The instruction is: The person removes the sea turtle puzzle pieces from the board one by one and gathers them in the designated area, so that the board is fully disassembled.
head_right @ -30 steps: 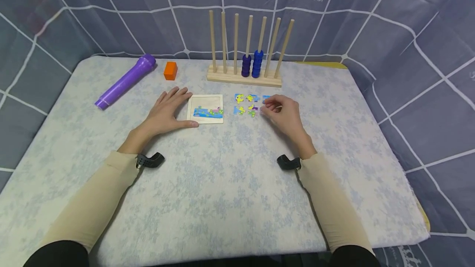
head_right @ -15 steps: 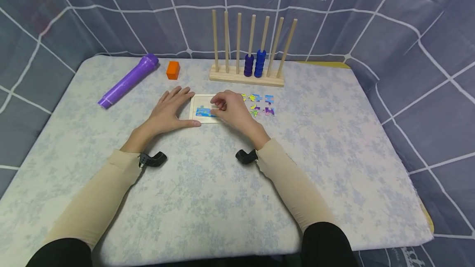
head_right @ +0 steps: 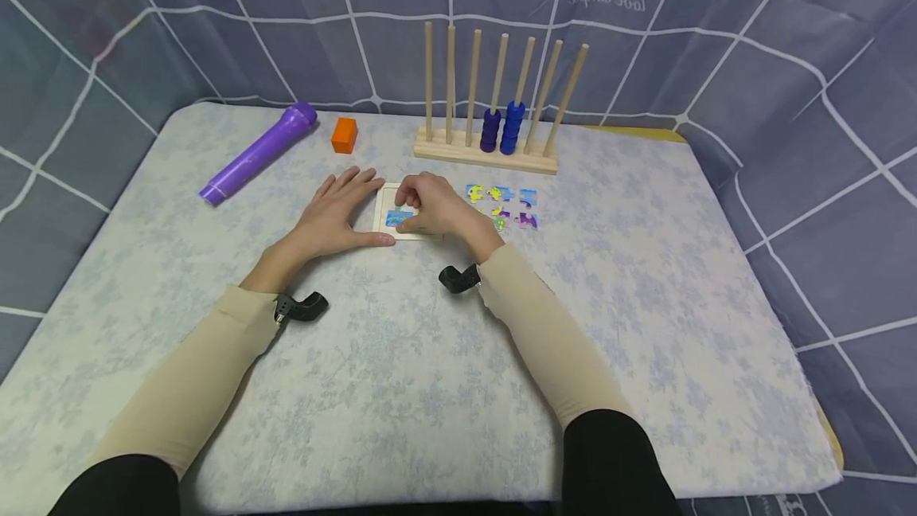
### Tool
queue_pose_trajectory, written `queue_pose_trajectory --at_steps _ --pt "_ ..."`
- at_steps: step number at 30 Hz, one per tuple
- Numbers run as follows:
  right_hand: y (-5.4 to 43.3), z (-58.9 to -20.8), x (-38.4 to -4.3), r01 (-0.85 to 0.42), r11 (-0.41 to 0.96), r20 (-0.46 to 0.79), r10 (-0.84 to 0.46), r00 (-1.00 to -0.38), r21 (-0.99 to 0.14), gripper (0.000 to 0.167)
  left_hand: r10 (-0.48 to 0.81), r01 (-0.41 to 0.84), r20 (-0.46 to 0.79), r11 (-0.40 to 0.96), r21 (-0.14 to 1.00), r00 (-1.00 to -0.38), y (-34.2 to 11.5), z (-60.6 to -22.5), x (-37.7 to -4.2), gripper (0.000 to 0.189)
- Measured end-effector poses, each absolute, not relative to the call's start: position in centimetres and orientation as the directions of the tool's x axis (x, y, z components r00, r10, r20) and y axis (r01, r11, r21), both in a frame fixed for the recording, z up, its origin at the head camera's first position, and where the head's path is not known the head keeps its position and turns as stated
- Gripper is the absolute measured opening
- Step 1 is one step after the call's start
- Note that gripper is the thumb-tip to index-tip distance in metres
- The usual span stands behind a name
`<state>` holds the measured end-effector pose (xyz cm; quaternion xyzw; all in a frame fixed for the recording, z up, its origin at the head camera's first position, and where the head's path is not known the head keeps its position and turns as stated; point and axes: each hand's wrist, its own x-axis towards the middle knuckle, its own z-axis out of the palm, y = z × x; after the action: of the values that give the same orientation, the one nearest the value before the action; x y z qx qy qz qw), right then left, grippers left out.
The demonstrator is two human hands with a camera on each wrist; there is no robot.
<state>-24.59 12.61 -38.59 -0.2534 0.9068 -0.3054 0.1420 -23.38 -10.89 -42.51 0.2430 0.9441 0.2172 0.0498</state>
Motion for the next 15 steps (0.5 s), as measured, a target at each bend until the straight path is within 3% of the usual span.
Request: queue_pose_trajectory --at_steps 7,15 --pt "12.30 -38.19 -25.14 -0.361 0.689 -0.175 -0.578 -0.797 -0.628 0.029 0.477 0.431 0.004 0.790 0.435 -0.879 -10.88 -42.57 -23.29 0.109" --pt "12.12 -38.13 -25.05 -0.352 0.674 -0.172 -0.581 -0.795 -0.650 0.038 0.479 0.433 0.005 0.789 0.435 -0.878 -10.93 -42.46 -23.34 0.110"
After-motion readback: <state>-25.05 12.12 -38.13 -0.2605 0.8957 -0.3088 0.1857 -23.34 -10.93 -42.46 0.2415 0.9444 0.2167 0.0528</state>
